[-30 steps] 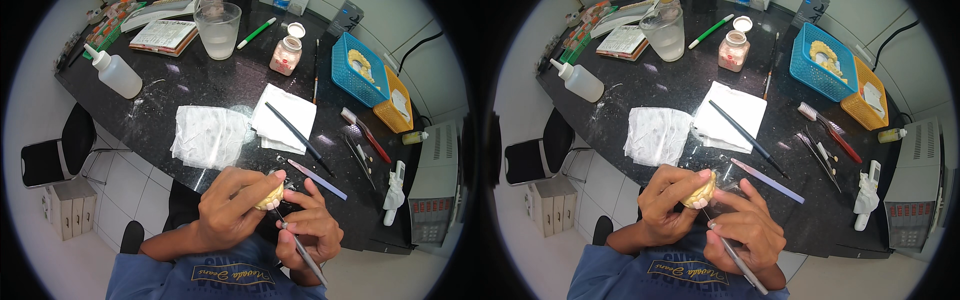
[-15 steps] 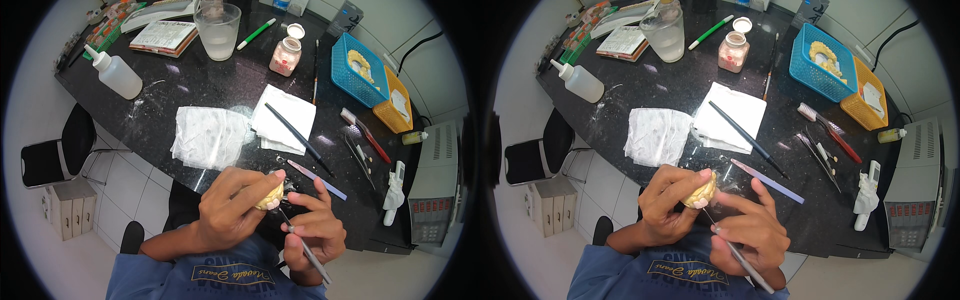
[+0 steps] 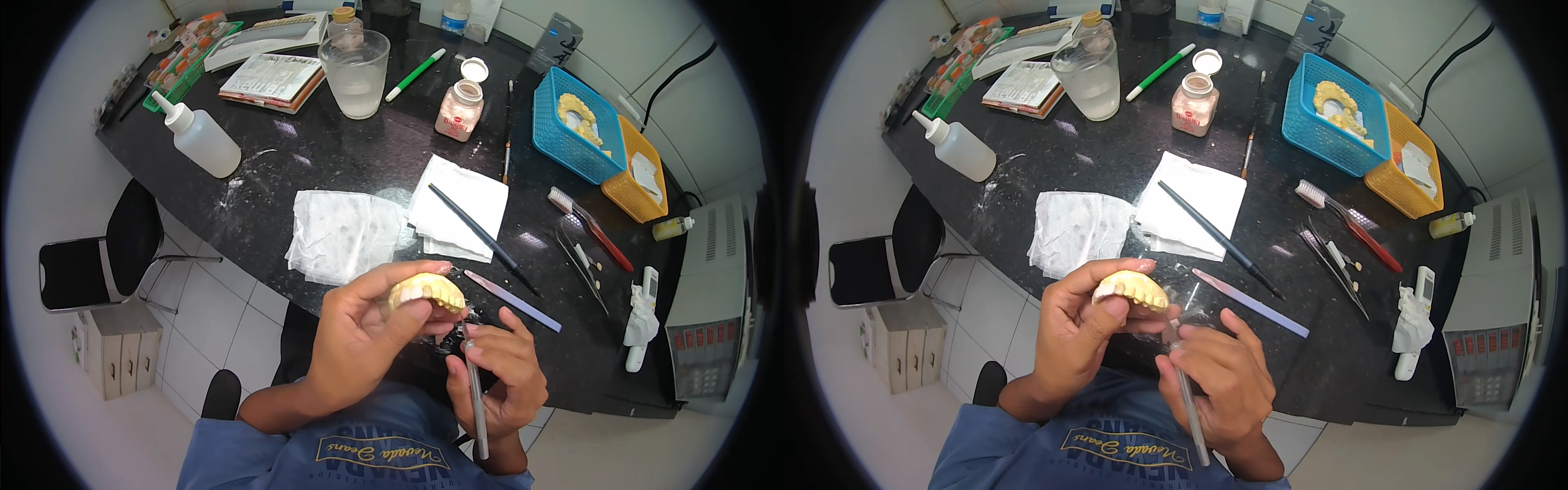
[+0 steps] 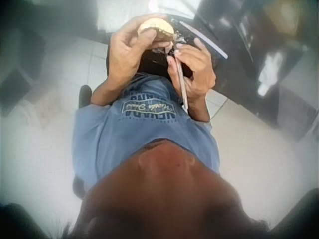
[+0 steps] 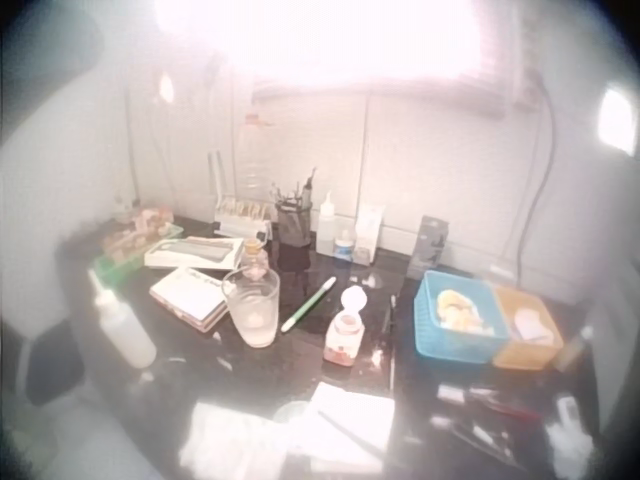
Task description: The person holds a yellow dental mold and uses a fine brush to apply a pink material to the gum area. They then switch to a metal sculpting tool to shape and smooth the material, repeatedly rotating the mold to access different angles.
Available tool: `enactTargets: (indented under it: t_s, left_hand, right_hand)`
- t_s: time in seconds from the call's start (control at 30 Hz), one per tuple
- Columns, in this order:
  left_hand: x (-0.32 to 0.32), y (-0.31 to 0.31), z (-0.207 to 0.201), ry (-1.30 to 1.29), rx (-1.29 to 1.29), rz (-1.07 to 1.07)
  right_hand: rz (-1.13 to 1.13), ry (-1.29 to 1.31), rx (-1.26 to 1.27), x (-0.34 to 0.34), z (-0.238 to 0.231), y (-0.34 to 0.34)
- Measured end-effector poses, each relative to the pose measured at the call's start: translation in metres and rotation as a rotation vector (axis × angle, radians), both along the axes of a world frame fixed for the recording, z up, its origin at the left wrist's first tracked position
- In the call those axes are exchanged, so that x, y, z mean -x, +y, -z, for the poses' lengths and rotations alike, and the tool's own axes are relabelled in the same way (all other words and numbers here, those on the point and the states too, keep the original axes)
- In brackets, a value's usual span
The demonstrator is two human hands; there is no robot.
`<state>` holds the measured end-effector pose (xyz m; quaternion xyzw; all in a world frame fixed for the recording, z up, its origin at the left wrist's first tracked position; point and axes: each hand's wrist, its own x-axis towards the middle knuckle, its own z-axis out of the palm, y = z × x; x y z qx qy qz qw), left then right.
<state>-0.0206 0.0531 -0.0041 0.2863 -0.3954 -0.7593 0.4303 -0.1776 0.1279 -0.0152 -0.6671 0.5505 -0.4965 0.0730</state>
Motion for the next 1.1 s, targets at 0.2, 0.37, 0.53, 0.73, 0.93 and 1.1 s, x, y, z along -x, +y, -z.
enactTargets:
  t_s: [0.2, 0.37, 0.53, 0.73, 0.93, 1.1]
  left_hand:
    - [0.002, 0.000, -0.001, -0.015, -0.050, -0.027]
    - [0.004, -0.001, 0.001, -0.183, 0.246, -0.137]
    - [0.002, 0.001, 0.017, -0.557, 0.848, -0.295]
    - [0.007, 0.002, 0.023, -0.589, 0.915, -0.342]
    - [0.008, 0.002, 0.026, -0.615, 0.966, -0.380]
    - [0.008, 0.002, 0.026, -0.604, 0.959, -0.380]
  right_hand:
    - [0.006, 0.124, 0.061, 0.000, 0.005, 0.002]
    - [-0.023, -0.010, 0.030, 0.008, 0.003, 0.012]
    - [-0.052, -0.423, 0.061, 0.003, 0.000, 0.004]
    - [-0.143, -0.342, 0.028, 0.000, -0.002, -0.007]
    - [-0.147, -0.308, 0.017, -0.001, -0.001, -0.008]
    - [-0.144, -0.274, 0.014, -0.001, -0.001, -0.009]
